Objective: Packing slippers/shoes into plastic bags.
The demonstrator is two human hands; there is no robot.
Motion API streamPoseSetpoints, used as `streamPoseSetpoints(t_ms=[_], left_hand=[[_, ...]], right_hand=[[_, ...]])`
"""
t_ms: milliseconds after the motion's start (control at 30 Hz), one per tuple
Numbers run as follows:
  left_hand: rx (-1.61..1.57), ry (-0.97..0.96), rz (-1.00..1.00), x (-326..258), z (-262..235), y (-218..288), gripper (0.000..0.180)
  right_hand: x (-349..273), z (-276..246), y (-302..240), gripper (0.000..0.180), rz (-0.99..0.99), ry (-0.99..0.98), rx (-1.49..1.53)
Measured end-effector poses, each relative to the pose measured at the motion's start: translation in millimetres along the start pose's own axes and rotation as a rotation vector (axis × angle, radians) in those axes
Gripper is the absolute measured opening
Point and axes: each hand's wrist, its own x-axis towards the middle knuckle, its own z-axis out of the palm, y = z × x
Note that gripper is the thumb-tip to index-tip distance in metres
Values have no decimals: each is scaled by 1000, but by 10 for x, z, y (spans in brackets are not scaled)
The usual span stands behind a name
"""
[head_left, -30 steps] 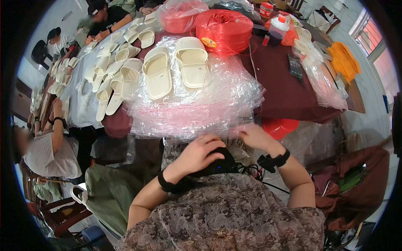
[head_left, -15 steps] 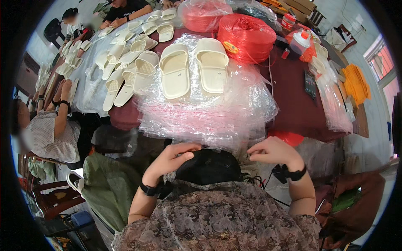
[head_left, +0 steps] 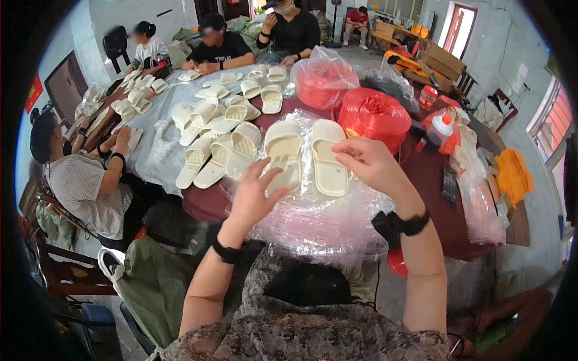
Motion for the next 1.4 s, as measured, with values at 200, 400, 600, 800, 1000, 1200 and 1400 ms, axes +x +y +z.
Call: streamPoseSetpoints(t_ms=[200, 400, 600, 800, 1000, 1200, 1400], left_hand=[[221, -380, -52, -204, 786, -51, 86], [237, -239, -94, -542, 694, -65, 85], [72, -142, -88, -597, 847, 7, 82], [74, -38, -25, -713, 1014, -50, 79], [191, -301, -104, -607, 777, 44, 66], [230, -919, -155, 134, 232, 296, 79], [29, -480, 349, 360, 471, -55, 68]], right_hand=[[650, 484, 1085, 57, 317, -291, -772], [728, 1355, 1082, 78, 502, -132, -784], [579, 1194, 905, 50, 346, 94, -678], [347, 775, 1193, 49, 315, 322, -500], [-132, 427, 1051, 44, 346, 456, -150], [-693, -55, 581, 35, 440, 586, 391], [-862, -334, -58, 28, 398, 731, 596]])
